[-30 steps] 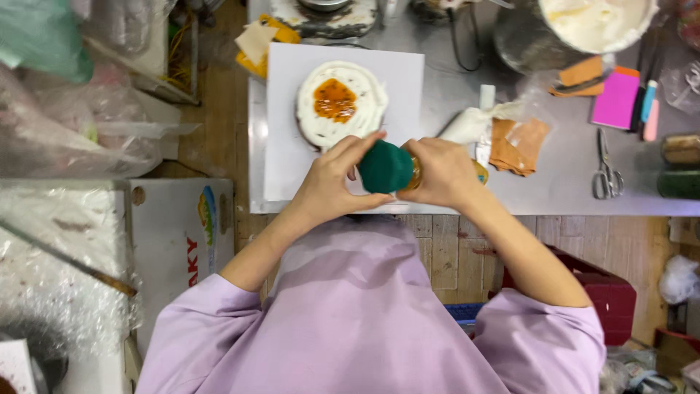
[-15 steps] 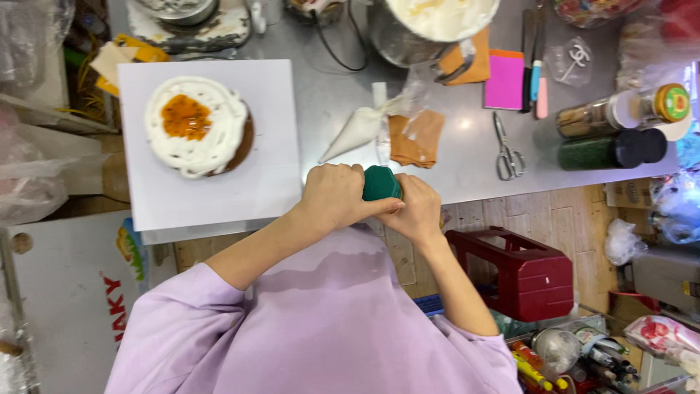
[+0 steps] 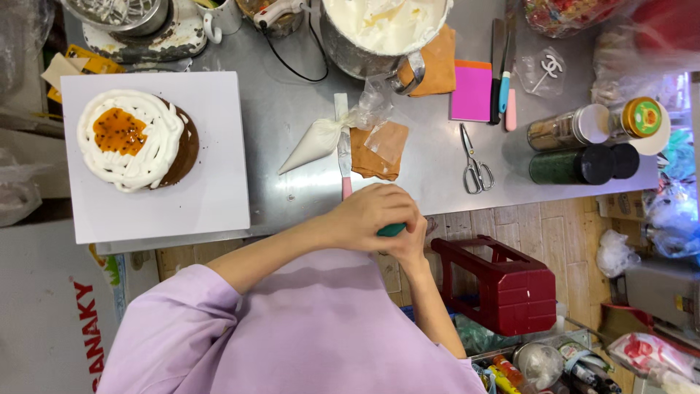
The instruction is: The person spreads cream on a cake layer, adds a second layer, applies a liquid with a brush, and pipes cream and passion fruit topping to decorate the cake.
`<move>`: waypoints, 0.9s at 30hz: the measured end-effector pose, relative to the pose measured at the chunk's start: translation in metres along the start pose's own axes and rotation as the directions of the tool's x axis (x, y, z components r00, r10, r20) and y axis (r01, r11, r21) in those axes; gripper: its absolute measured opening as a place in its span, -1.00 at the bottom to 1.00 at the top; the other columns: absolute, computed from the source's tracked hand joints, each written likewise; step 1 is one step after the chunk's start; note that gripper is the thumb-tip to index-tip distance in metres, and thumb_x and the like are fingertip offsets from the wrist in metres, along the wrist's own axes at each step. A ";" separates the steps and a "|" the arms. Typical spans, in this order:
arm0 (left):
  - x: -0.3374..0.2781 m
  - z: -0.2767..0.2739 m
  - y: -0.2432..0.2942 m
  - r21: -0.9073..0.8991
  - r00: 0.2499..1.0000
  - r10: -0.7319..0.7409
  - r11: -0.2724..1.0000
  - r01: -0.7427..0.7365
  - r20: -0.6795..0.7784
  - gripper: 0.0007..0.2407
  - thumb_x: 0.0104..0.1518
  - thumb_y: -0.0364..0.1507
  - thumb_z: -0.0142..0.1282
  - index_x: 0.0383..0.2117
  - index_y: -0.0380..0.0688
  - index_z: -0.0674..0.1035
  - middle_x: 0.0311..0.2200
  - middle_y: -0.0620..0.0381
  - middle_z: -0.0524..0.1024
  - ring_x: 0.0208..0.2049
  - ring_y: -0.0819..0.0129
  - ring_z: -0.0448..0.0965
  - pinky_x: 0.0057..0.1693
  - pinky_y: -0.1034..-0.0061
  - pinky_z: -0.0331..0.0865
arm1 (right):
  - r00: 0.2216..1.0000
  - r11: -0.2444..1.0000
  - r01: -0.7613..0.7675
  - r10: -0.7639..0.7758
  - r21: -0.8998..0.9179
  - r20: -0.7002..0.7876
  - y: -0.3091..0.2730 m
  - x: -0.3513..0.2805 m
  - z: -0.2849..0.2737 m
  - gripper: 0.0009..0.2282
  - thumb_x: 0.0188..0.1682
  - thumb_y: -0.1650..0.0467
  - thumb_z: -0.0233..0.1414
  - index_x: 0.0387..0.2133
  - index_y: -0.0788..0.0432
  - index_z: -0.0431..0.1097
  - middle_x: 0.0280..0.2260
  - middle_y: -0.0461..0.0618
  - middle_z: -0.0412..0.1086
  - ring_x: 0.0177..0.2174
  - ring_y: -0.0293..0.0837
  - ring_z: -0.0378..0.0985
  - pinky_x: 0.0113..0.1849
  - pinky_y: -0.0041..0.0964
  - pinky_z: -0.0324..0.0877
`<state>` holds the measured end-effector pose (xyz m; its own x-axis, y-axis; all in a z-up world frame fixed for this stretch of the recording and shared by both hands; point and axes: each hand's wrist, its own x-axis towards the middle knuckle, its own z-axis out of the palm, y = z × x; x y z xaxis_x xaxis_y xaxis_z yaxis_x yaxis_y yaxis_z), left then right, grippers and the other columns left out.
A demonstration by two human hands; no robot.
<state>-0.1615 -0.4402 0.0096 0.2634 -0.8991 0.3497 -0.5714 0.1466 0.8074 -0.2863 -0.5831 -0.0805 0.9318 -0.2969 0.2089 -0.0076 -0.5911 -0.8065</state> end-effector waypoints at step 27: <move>0.031 0.006 0.012 0.653 0.964 0.075 0.749 0.115 -0.256 -0.47 -0.13 0.01 0.23 -0.23 -0.25 0.63 -0.21 -0.07 0.55 -0.20 0.07 0.50 0.01 0.08 0.35 | 0.987 0.976 -0.028 0.060 0.216 -0.147 0.020 0.022 0.006 -0.63 -0.09 0.33 0.19 -0.14 0.36 0.34 -0.23 0.17 0.45 -0.26 0.06 0.52 -0.19 -0.09 0.47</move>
<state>-0.1648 -0.4688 0.0278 0.4096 -0.7500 0.5193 -0.9051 -0.2628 0.3343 -0.2640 -0.5971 -0.0955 0.8662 -0.4390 0.2387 0.0451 -0.4070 -0.9123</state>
